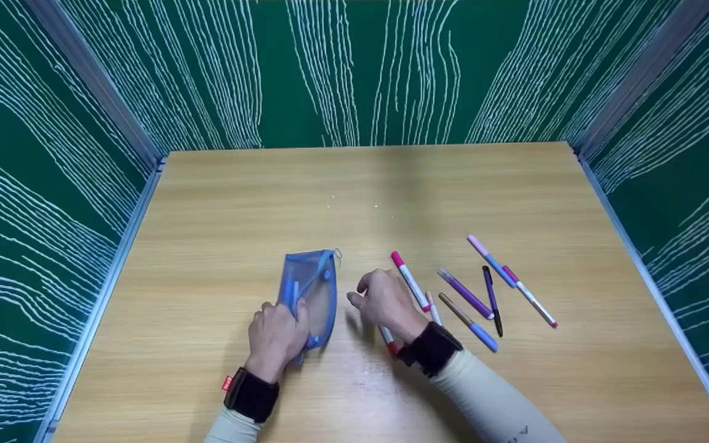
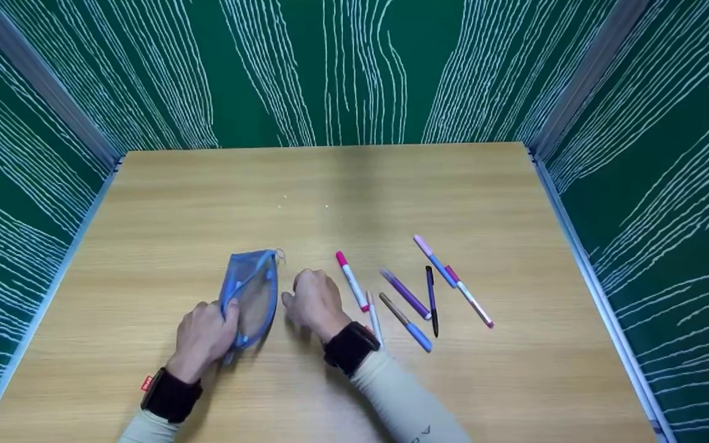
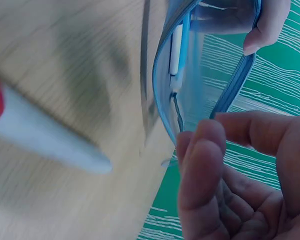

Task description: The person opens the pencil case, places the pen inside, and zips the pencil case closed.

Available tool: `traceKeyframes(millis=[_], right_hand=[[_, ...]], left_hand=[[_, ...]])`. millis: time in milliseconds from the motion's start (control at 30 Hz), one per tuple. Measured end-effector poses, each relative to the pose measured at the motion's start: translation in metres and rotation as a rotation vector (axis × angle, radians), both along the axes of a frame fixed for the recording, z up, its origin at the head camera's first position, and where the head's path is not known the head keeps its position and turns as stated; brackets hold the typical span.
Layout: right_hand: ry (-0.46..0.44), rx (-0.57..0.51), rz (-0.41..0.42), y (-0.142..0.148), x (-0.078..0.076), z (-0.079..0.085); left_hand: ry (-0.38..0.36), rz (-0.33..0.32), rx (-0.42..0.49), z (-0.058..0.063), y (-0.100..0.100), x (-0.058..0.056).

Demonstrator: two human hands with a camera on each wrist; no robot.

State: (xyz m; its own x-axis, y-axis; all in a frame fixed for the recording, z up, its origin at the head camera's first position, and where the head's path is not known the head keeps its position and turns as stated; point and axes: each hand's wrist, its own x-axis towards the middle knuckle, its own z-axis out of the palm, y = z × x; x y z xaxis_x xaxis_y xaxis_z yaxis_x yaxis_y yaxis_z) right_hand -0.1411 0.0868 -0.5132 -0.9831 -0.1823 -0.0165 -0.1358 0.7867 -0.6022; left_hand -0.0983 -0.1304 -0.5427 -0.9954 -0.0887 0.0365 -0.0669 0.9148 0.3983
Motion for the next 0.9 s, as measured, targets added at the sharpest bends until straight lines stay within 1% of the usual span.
traceKeyframes(millis=[167,433,733,900], right_hand=[[0.0,0.051,-0.01,0.01,0.004,-0.002],[0.016,0.112,0.031,0.023,0.01,-0.007],[0.005,0.17,0.007,0.03,0.015,-0.01],[-0.002,0.206,0.011,0.03,0.019,-0.014]], left_hand=[[-0.006,-0.002,-0.004,0.0,0.0,0.0],[-0.029,0.006,0.006,0.0,0.0,0.0],[-0.011,-0.003,0.012,-0.001,0.0,-0.001],[-0.006,0.002,0.012,0.0,0.001,0.001]])
